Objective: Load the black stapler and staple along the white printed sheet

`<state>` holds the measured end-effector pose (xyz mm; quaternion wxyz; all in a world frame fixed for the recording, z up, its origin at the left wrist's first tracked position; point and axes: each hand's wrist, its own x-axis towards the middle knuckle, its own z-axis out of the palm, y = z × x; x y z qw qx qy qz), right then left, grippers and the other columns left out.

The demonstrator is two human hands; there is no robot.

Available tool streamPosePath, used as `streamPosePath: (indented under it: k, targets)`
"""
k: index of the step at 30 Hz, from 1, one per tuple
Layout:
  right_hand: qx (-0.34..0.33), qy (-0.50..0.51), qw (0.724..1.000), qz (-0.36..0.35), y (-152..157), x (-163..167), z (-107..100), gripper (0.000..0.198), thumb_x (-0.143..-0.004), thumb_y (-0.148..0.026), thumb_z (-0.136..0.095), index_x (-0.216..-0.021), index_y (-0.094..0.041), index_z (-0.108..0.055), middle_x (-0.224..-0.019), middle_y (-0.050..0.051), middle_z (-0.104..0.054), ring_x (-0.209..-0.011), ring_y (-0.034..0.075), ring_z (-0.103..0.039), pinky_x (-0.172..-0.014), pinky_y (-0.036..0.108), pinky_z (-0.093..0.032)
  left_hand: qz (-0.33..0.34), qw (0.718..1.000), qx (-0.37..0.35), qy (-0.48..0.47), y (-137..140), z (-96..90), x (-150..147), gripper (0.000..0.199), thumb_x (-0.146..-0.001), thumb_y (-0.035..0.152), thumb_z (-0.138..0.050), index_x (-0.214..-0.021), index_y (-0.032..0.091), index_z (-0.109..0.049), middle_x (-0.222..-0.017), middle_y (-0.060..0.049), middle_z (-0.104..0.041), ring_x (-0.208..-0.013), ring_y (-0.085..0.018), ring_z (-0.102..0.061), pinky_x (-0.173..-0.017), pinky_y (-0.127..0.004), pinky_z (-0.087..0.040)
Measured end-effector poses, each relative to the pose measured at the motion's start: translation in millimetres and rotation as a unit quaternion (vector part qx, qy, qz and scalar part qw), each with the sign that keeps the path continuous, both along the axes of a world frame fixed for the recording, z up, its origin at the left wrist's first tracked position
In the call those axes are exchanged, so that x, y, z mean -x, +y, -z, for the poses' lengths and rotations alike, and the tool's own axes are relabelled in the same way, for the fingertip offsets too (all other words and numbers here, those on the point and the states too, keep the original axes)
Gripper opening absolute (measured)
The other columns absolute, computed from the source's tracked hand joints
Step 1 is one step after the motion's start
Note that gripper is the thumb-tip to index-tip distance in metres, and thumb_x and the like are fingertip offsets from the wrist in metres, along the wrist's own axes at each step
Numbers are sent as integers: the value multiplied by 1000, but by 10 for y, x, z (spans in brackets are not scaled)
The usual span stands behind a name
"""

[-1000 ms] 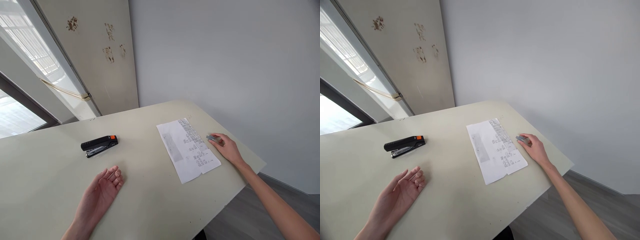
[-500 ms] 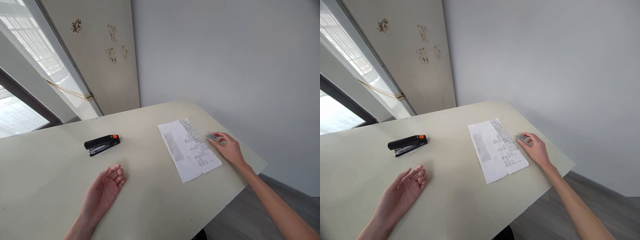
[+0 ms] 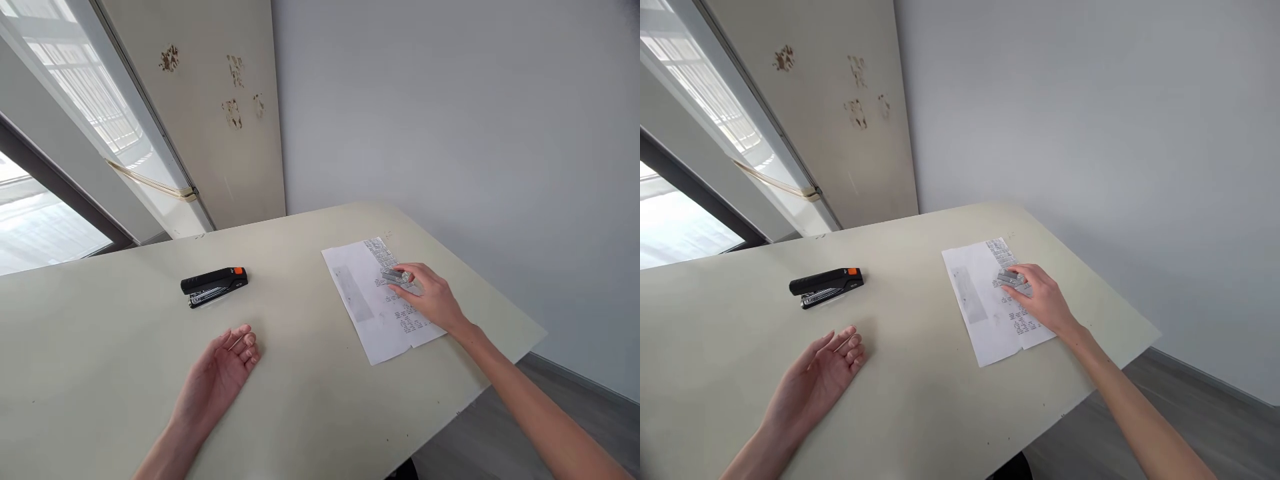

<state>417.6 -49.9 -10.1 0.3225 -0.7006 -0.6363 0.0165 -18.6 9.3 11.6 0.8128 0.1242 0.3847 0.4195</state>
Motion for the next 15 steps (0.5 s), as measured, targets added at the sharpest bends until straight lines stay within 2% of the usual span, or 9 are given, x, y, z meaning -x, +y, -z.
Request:
streamPosePath:
  k: [8, 15]
  targets:
    - [36, 21, 991, 128, -141, -657, 314, 52, -94, -70, -59, -121, -27, -69, -120, 11, -76, -81, 27, -68, -81, 48, -57, 7, 1000, -11, -11, -6, 28, 3, 8, -87, 14, -72, -93, 11, -77, -88, -8, -68, -79, -19, -67, -73, -32, -63]
    - [23, 33, 987, 158, -171, -701, 466, 49, -98, -65, -53, -120, -24, -68, -119, 12, -74, -78, 24, -69, -84, 48, -56, -7, 1000, 3, -3, 6, 3, -16, 10, -88, 12, -67, -92, 12, -76, -85, -9, -67, -76, -19, -67, -71, -32, -64]
